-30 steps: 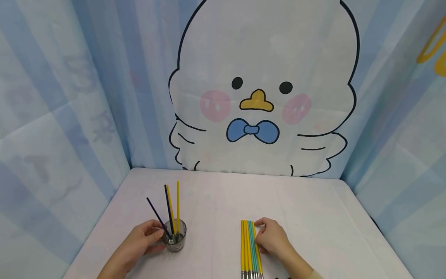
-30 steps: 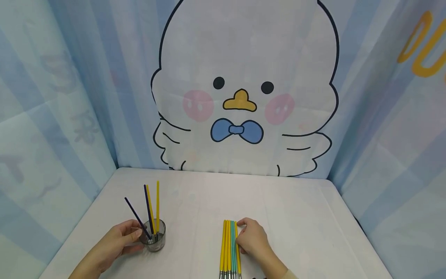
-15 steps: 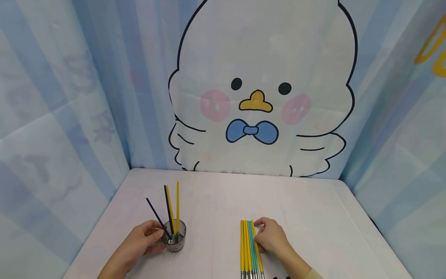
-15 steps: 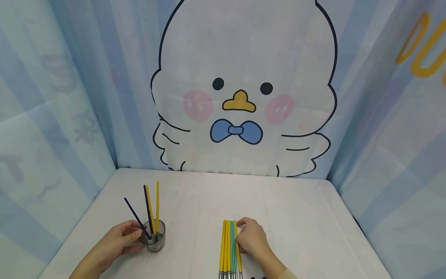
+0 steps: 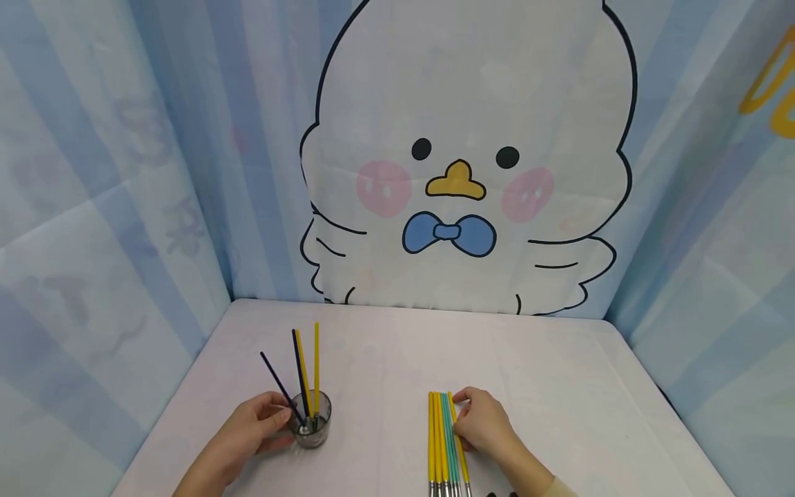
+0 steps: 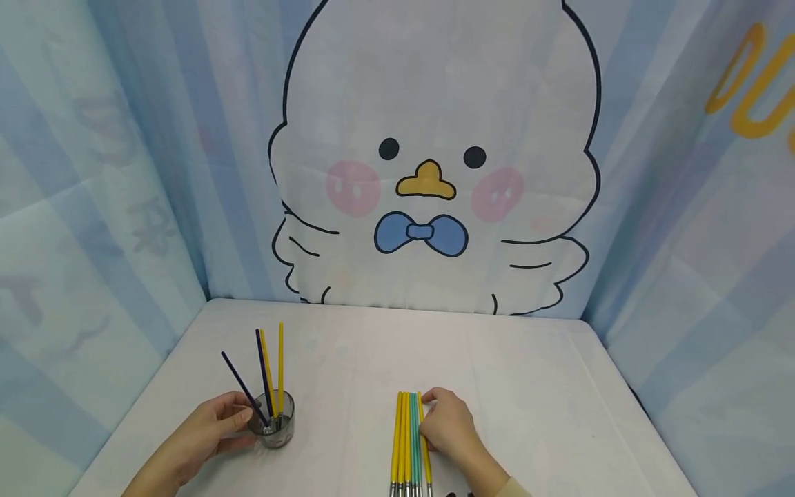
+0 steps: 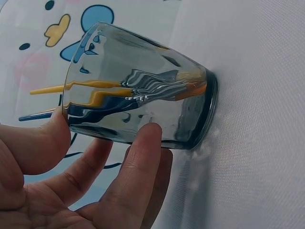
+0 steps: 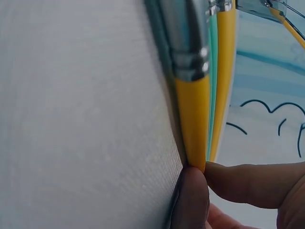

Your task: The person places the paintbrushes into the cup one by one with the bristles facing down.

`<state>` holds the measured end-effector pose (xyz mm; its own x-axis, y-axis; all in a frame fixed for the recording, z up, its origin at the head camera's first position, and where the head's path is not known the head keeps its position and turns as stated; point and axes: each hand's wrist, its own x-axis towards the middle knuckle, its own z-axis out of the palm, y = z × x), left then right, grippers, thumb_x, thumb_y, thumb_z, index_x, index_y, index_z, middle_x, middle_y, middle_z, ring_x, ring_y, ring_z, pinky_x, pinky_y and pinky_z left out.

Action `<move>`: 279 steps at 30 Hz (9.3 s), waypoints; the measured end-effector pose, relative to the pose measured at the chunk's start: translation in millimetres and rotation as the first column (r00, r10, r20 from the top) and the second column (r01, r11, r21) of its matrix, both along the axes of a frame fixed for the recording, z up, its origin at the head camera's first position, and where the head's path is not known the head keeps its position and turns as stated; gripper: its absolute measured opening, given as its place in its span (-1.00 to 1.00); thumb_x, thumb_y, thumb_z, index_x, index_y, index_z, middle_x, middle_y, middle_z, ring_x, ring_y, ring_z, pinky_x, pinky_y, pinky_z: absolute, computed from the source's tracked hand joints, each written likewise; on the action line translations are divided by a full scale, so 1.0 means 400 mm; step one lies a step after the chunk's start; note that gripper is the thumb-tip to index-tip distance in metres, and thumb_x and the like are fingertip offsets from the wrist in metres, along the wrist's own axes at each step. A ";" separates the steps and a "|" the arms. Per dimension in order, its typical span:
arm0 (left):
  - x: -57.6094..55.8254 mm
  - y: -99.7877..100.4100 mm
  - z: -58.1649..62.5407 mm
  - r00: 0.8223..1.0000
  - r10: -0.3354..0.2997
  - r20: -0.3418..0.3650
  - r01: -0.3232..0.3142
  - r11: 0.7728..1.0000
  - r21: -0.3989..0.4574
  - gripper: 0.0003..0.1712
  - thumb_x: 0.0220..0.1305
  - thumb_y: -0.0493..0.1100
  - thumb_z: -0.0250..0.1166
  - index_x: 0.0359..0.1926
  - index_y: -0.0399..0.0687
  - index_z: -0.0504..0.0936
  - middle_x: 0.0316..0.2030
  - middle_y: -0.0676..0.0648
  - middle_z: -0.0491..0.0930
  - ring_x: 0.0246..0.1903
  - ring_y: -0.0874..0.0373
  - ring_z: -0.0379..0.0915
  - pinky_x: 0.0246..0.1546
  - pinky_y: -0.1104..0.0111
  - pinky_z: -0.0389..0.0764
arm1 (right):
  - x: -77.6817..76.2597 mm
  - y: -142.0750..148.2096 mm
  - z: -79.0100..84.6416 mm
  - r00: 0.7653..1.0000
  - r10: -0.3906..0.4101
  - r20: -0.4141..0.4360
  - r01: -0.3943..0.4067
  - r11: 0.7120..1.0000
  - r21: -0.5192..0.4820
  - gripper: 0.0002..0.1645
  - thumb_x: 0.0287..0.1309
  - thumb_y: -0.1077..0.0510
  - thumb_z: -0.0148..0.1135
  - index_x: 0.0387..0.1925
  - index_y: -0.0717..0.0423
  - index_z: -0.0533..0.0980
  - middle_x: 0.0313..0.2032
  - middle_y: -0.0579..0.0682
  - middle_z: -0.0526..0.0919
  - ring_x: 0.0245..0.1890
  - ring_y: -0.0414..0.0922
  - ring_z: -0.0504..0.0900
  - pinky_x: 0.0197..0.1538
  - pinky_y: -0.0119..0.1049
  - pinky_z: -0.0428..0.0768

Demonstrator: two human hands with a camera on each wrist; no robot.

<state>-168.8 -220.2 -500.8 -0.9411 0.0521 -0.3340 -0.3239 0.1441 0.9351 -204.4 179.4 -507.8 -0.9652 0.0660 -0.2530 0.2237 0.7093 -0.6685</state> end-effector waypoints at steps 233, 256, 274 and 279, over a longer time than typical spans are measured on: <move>-0.015 -0.003 -0.001 1.000 -0.003 0.020 0.004 0.999 -0.054 -0.66 0.58 -0.30 0.24 0.22 -0.47 0.53 0.06 -0.30 0.67 -0.05 0.07 0.68 0.02 0.08 0.89 | 0.013 -0.028 0.035 0.991 -0.105 -0.086 0.054 0.887 -0.459 -0.25 0.10 0.44 0.32 0.37 0.11 0.52 -0.01 0.13 0.77 -0.32 -0.02 0.76 -0.40 -0.15 0.87; -0.014 -0.001 -0.003 1.000 0.002 0.025 -0.001 0.999 -0.051 -0.66 0.59 -0.31 0.23 0.23 -0.46 0.53 0.06 -0.30 0.67 -0.05 0.07 0.68 0.02 0.09 0.89 | 0.008 0.021 0.007 0.993 -0.108 -0.039 0.092 0.954 -0.286 -0.33 0.19 0.36 0.41 0.35 0.16 0.51 -0.19 0.05 0.73 -0.42 -0.09 0.68 -0.49 -0.21 0.82; -0.017 -0.008 -0.003 1.000 -0.011 0.016 0.011 0.999 -0.043 -0.64 0.60 -0.30 0.23 0.25 -0.49 0.51 0.06 -0.31 0.67 -0.05 0.09 0.68 0.03 0.09 0.89 | -0.004 0.014 -0.009 1.000 -0.009 -0.023 0.004 0.984 -0.176 -0.30 -0.04 0.41 0.45 0.23 0.21 0.56 -0.39 -0.01 0.63 -0.68 -0.16 0.56 -0.61 -0.35 0.70; -0.018 -0.012 -0.005 0.999 -0.022 0.029 0.023 0.999 -0.046 -0.62 0.59 -0.28 0.25 0.24 -0.49 0.50 0.06 -0.30 0.66 -0.04 0.08 0.68 0.03 0.08 0.88 | -0.004 0.008 -0.013 1.000 -0.001 -0.016 -0.001 0.992 -0.122 -0.33 -0.08 0.41 0.46 0.17 0.20 0.58 -0.44 -0.04 0.62 -0.74 -0.19 0.56 -0.64 -0.42 0.63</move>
<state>-176.0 -225.0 -502.8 -0.9301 0.0569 -0.3630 -0.3463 0.1941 0.9178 -206.1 182.7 -513.1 -0.9691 0.0358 -0.2442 0.2129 0.6218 -0.7537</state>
